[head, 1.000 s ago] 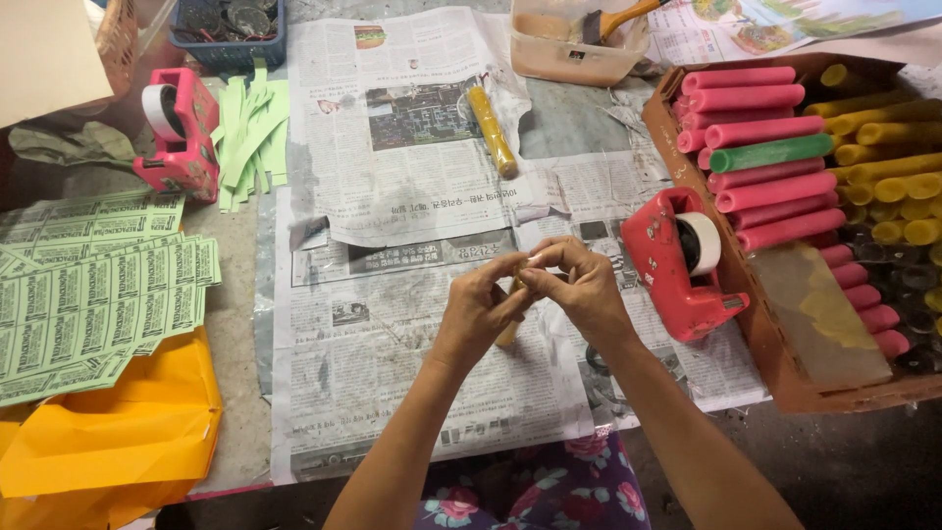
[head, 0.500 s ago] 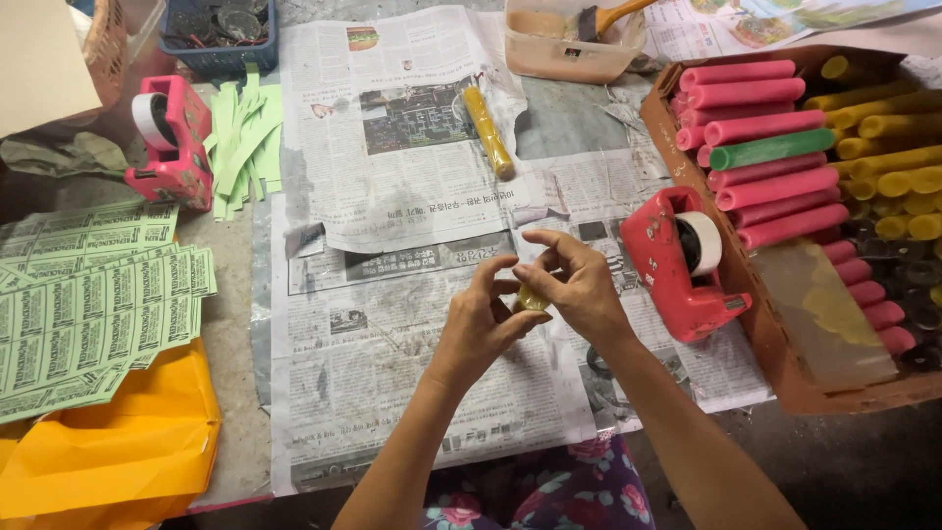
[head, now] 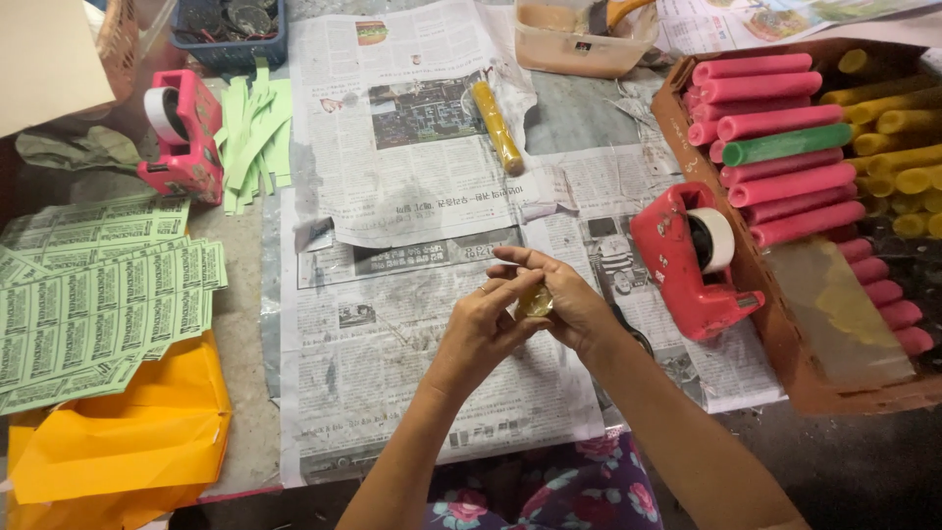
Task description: The person is wrapping individual yellow candles in plastic film and securing the wrap with tape.
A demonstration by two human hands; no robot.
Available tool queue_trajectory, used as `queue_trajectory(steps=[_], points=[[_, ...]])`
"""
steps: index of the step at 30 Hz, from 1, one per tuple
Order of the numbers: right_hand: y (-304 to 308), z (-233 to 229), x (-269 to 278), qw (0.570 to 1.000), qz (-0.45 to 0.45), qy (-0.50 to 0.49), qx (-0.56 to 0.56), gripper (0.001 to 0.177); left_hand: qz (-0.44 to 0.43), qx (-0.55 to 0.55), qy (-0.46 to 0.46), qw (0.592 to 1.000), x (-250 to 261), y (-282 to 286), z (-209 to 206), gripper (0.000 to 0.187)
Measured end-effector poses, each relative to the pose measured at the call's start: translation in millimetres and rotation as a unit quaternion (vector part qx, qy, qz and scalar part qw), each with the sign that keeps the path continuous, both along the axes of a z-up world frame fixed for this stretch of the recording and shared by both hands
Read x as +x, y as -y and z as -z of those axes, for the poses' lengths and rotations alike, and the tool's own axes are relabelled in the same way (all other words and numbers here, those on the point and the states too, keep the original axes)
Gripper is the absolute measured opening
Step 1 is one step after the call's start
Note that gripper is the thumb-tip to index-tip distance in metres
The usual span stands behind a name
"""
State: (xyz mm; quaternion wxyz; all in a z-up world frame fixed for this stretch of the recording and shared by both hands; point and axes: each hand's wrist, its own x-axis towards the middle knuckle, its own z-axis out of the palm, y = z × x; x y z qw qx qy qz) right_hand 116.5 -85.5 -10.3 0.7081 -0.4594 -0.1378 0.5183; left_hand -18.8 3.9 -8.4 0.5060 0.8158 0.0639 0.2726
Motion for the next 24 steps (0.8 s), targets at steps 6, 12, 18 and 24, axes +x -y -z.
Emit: queue_trajectory(steps=[6,12,18,24], points=[[6,5,-5,0.957,0.165,0.234,-0.049,0.043,-0.006,-0.025,0.013,1.0,4,7,1,0.051],[33,-3,-46,0.931,0.255,0.237,-0.106,0.038,-0.037,0.004,-0.018,0.999,-2,18,-14,0.048],[53,112,-76,0.922,0.268,0.276,0.042,0.032,-0.028,0.056,-0.016,0.998,-3,25,-6,0.052],[48,74,-89,0.9,0.226,0.368,-0.066,0.038,-0.023,0.023,-0.016,0.999,-9,19,0,0.05]])
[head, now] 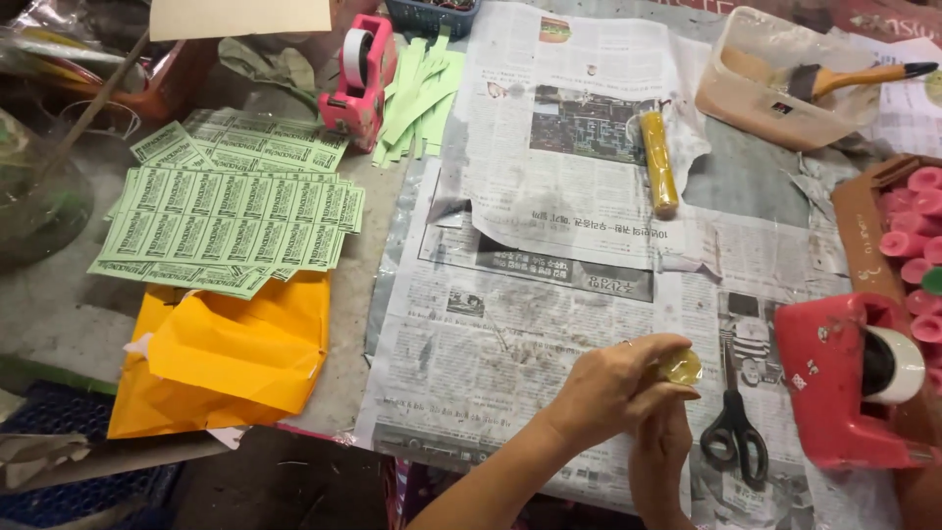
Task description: The person is wrapping individual yellow candles in plastic film and securing the wrap with tape.
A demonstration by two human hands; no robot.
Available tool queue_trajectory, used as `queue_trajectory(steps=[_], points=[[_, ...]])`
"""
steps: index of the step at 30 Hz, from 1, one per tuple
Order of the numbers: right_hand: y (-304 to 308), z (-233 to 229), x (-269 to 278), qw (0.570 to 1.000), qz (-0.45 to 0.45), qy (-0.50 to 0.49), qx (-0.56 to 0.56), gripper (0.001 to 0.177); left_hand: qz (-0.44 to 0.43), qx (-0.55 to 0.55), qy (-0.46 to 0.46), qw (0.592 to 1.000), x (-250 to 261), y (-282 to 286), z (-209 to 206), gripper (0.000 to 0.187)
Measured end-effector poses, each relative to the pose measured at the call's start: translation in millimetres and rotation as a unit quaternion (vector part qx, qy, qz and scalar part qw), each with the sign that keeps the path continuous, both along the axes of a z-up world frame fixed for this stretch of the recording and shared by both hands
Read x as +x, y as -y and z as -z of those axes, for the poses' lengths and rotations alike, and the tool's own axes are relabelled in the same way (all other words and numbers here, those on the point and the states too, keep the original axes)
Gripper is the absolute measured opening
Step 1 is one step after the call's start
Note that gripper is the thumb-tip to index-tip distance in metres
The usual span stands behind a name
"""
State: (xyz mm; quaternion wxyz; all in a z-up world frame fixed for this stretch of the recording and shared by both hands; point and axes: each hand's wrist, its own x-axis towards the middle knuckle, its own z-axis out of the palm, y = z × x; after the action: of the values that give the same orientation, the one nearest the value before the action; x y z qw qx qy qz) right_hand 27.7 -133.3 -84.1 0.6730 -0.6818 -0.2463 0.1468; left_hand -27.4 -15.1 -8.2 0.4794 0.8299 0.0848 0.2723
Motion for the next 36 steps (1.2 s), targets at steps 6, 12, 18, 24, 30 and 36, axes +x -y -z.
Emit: queue_trajectory(steps=[6,12,18,24,30,36], points=[[9,25,10,1.0,0.004,0.03,-0.004,0.035,-0.013,0.018,0.0,1.0,3,4,-2,0.051],[9,29,14,0.999,-0.005,0.049,0.024,0.037,-0.006,0.03,-0.005,1.0,8,6,3,0.051],[9,3,10,0.999,-0.004,0.038,-0.038,0.038,-0.029,0.052,-0.004,0.998,8,6,1,0.053],[19,-11,-1,0.999,0.033,-0.008,-0.007,0.055,0.003,0.028,0.006,1.0,9,7,4,0.049],[77,87,36,0.983,-0.101,-0.147,-0.029,0.07,0.008,0.027,0.007,1.0,11,6,8,0.051],[58,19,-11,0.988,0.007,-0.148,-0.033,0.035,0.006,0.026,0.008,1.0,10,3,-4,0.051]])
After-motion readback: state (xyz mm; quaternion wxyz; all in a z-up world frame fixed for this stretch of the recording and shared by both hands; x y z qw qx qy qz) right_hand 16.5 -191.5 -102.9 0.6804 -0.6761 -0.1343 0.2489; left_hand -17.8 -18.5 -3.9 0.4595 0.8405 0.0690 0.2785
